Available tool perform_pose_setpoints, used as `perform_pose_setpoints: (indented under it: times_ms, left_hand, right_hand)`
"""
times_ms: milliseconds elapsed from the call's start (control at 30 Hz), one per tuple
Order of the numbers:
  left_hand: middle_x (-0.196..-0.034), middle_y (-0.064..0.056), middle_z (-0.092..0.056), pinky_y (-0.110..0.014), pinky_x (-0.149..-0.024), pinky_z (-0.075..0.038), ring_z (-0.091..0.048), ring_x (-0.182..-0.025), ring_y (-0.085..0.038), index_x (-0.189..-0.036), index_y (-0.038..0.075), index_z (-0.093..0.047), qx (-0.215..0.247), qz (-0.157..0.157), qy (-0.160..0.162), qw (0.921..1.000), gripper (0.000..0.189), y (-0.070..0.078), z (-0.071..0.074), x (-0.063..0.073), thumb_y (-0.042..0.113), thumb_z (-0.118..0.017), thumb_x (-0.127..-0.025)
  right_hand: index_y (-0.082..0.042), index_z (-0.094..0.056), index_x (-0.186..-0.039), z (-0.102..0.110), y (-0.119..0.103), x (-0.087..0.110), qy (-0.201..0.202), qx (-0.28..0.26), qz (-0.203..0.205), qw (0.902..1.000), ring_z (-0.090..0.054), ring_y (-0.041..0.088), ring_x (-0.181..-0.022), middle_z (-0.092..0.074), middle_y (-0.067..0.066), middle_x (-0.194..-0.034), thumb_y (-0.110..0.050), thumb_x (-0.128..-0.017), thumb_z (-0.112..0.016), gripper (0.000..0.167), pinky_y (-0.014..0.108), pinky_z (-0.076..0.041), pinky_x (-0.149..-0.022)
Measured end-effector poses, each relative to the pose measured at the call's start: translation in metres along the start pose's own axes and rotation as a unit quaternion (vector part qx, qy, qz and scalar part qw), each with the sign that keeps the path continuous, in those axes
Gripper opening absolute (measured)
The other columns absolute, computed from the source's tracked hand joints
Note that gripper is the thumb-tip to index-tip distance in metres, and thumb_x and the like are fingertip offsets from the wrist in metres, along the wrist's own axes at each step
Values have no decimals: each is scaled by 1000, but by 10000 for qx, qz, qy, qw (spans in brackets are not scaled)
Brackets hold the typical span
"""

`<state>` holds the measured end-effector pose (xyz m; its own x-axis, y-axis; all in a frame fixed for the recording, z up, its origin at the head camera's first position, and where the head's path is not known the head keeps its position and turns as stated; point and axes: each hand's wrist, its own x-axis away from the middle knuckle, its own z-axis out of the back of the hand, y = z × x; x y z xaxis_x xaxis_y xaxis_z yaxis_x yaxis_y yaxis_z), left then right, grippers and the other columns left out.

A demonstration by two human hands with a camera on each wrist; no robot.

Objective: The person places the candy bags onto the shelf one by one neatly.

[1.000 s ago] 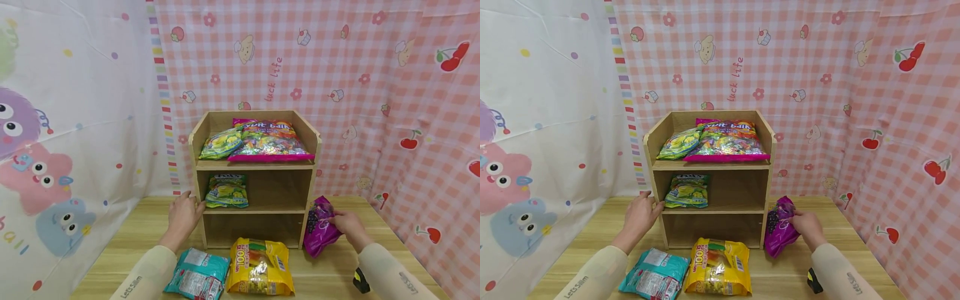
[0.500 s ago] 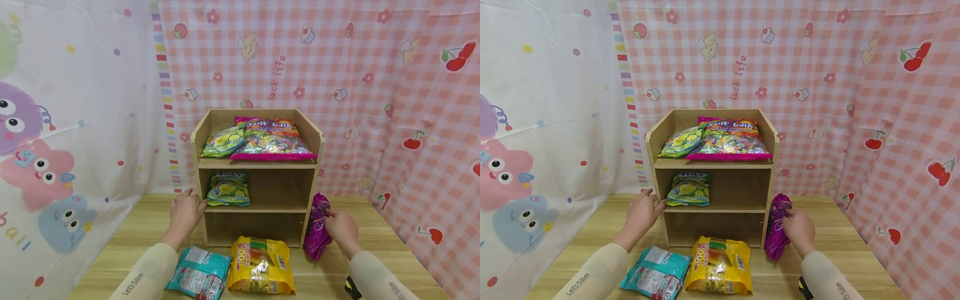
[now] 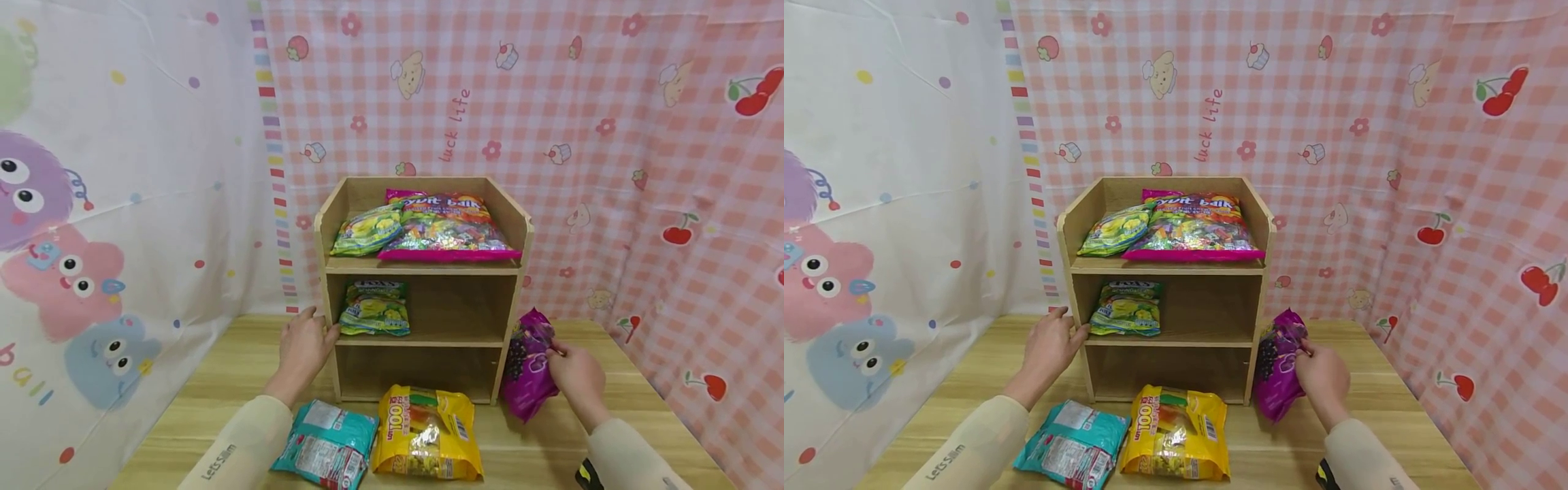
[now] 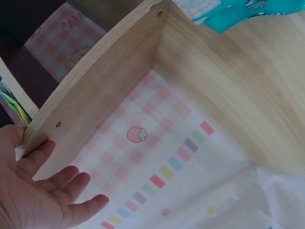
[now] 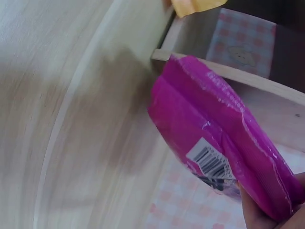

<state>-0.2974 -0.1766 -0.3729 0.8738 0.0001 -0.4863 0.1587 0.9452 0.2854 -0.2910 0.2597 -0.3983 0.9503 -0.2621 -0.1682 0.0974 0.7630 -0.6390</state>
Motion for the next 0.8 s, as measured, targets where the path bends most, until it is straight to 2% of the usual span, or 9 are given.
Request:
perform_pose_setpoints:
  times_ms: [100, 267, 433, 567, 633, 700, 800]
  left_hand:
    - [-131, -27, -58, -65, -99, -37, -55, -119, -46, -91, -3, -73, 23, -1, -20, 10000, 33, 0, 0, 0, 29, -65, -96]
    - [-131, -27, -58, -65, -99, -37, -55, -119, -46, -91, -3, -73, 28, 18, -17, 10000, 33, 0, 0, 0, 29, -65, -95]
    - [-132, -26, -58, -65, -100, -37, -55, -120, -45, -92, -2, -73, 0, 66, -78, 9999, 33, 0, -1, -1, 30, -65, -95]
    - [-132, -27, -58, -65, -100, -38, -55, -119, -46, -93, -3, -74, -24, 69, -68, 10000, 33, 1, -1, -1, 30, -65, -95]
    - [-132, -27, -58, -65, -99, -38, -56, -118, -46, -93, -3, -74, -22, 56, -33, 10000, 33, 1, 0, -1, 29, -65, -95]
    - [-131, -27, -58, -65, -99, -38, -56, -117, -46, -91, -3, -73, -17, 43, -2, 10000, 33, 1, 0, -1, 29, -65, -95]
    - [-130, -27, -59, -65, -98, -39, -57, -116, -46, -88, -3, -73, -6, 20, 30, 10000, 33, 1, 1, -1, 28, -65, -95]
  right_hand:
    - [-1, -58, -134, 4, -2, 6, 197, -228, -141, 9994, -52, 51, -118, -53, 28, -133, -23, -99, -51, 41, 51, -42, -80]
    - [-2, -59, -133, 6, -7, 17, 832, -675, -273, 9939, -51, 49, -121, -57, 25, -130, -23, -100, -54, 39, 56, -40, -89]
    - [-3, -62, -131, 6, -11, 31, 1600, -1255, -364, 9784, -52, 47, -122, -60, 22, -128, -22, -99, -57, 37, 56, -40, -91]
    - [-3, -63, -130, 5, -14, 42, 2002, -1639, -365, 9653, -53, 42, -124, -60, 19, -129, -23, -99, -58, 37, 53, -40, -96]
    - [-3, -63, -130, 4, -16, 46, 2168, -1833, -360, 9582, -55, 37, -124, -61, 17, -129, -23, -100, -59, 36, 45, -44, -97]
    - [-3, -64, -129, 3, -18, 49, 2389, -2014, -360, 9492, -58, 30, -122, -62, 14, -128, -23, -99, -60, 36, 28, -48, -93]
    - [-3, -65, -127, 0, -21, 54, 2739, -2302, -349, 9332, -61, 6, -111, -64, 12, -124, -22, -98, -62, 34, 7, -46, -80]
